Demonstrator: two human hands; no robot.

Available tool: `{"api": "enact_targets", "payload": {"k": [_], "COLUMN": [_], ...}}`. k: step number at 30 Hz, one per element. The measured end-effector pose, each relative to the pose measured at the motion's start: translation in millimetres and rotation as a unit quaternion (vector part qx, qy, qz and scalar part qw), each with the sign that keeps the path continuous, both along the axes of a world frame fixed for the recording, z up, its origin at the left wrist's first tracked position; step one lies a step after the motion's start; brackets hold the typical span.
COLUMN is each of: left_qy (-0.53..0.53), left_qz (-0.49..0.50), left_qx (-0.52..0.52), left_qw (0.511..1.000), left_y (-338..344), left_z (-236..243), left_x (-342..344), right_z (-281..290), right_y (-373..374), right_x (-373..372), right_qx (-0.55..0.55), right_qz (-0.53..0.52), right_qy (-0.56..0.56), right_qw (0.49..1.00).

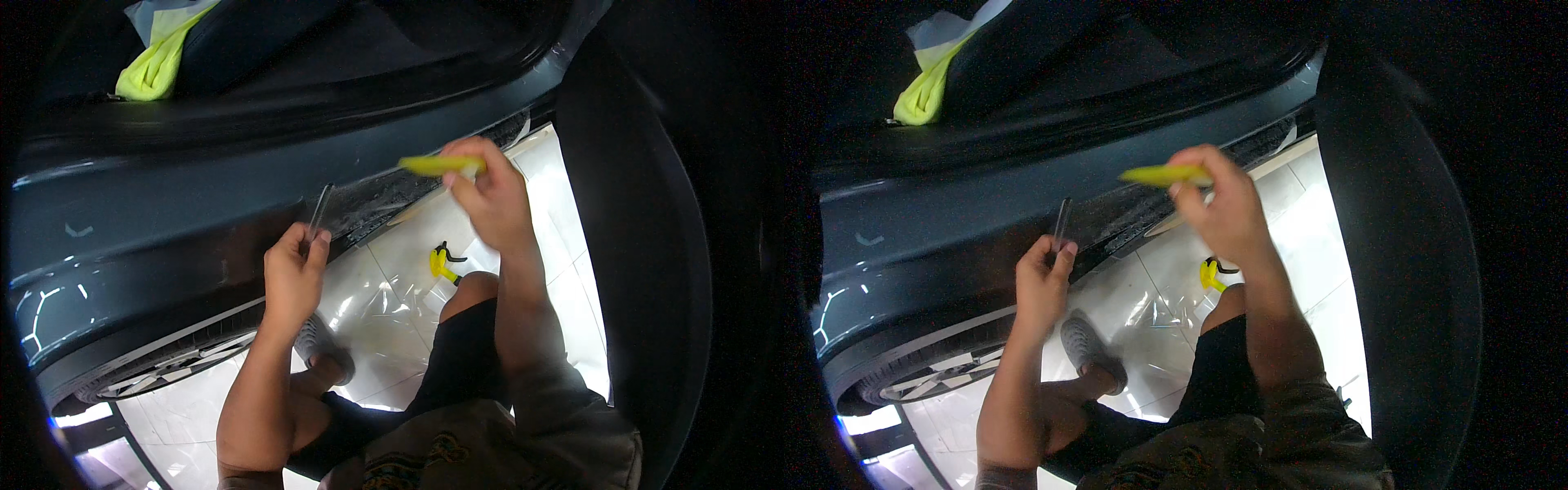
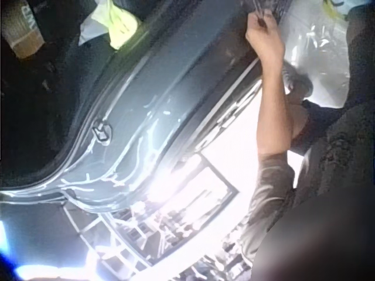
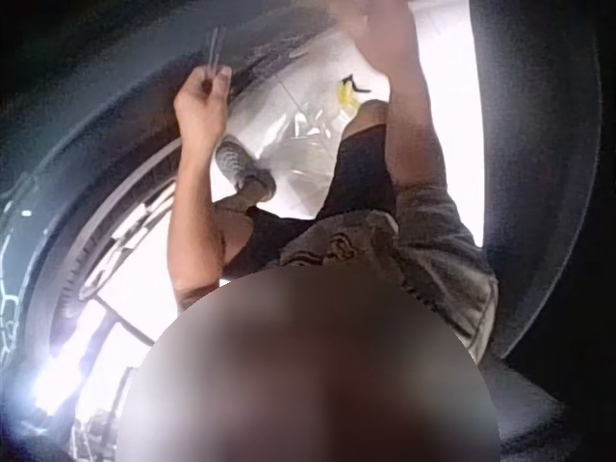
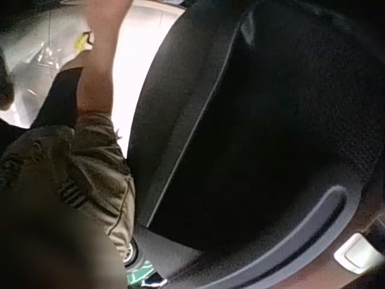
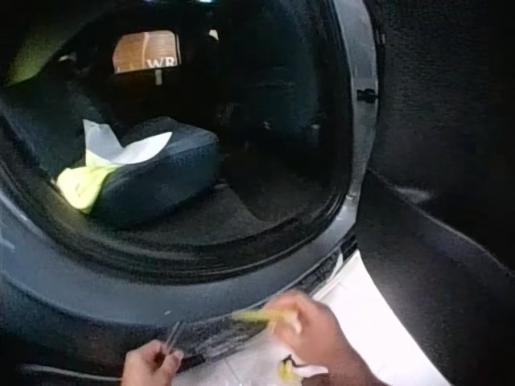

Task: The person applies a transparent protective film to the lower edge of a car door. They use a yellow squeegee to smooth the film and a metal blade to trim the excess material along the door's contour. The person works methodically, alternating between smoothing and cutting to ensure a precise fit.

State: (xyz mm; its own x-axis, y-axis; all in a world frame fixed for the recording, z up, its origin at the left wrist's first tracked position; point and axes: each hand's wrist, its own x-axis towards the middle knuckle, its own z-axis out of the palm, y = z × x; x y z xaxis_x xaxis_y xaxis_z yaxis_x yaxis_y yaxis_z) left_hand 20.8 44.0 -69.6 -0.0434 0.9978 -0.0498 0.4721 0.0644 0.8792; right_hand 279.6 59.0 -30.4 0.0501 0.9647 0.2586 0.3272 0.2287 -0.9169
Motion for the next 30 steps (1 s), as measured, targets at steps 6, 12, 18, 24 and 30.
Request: {"api": "enact_targets", "payload": {"k": [6, 12, 18, 24, 30], "left_qy": [-0.046, -0.244, -0.161, -0.132, -0.114], "left_qz": [-0.001, 0.051, 0.074, 0.079, 0.065], "left_qx": [0.016, -0.052, -0.023, -0.019, 0.000], "left_qw": [0.999, 0.967, 0.984, 0.988, 0.991], "left_y": [-3.0, -13.3, -12.5, -11.2, -6.6], "left_z": [-12.1, -24.2, -30.3, -30.3, -37.2], "left_x": [3.3, 21.8, 9.9, 8.1, 5.6], "right_z": [-42.6, -58.0, -66.1, -75.8, -91.3], "right_y": [59.4, 70.3, 63.2, 55.0, 42.0], "right_x": [33.7, 24.3, 14.9, 1.4, -5.6], "right_qx": [-0.022, -0.003, 0.047, 0.143, 0.183], "right_qz": [0.032, 0.105, 0.099, 0.102, 0.076], "right_qy": [-0.108, -0.127, -0.147, -0.279, -0.370], "right_qw": [0.993, 0.986, 0.983, 0.944, 0.908]}}
